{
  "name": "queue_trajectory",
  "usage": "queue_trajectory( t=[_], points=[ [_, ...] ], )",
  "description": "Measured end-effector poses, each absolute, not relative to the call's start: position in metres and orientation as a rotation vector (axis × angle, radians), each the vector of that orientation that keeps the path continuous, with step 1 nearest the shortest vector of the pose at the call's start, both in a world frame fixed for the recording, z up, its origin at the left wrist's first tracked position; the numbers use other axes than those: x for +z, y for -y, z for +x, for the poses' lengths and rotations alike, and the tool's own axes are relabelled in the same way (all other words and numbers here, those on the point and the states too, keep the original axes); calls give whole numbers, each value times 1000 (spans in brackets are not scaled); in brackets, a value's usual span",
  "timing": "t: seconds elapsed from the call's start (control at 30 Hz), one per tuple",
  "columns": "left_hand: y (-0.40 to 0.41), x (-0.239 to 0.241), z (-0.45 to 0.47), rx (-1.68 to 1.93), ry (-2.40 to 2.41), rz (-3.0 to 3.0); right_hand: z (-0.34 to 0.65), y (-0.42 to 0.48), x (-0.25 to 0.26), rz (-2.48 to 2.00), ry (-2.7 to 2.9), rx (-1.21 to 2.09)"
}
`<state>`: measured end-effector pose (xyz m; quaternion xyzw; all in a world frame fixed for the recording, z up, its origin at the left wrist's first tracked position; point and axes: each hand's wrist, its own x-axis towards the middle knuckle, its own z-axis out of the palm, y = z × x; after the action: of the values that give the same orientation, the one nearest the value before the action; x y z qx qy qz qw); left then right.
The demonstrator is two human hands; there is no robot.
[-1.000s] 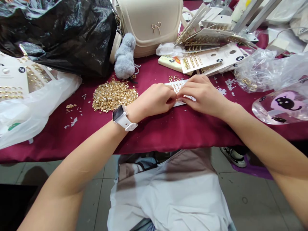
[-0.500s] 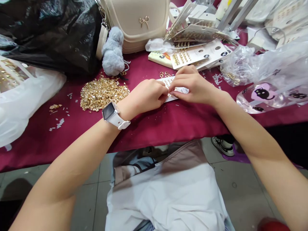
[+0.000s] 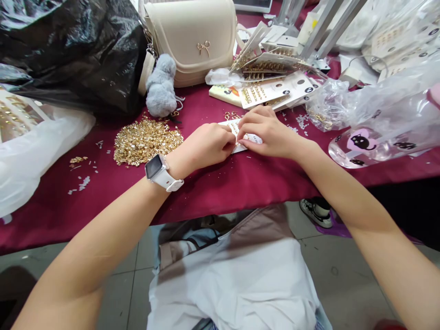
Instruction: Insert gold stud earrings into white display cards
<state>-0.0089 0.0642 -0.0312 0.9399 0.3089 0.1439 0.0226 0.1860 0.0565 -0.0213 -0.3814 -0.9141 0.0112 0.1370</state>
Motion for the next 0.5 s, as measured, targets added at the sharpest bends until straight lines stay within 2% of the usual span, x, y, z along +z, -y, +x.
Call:
queue_trajectory(
  t=[0.5],
  points=[
    [-64, -30, -10, 456, -941, 2910, 189, -59, -25, -1018, 2596, 203]
  ],
)
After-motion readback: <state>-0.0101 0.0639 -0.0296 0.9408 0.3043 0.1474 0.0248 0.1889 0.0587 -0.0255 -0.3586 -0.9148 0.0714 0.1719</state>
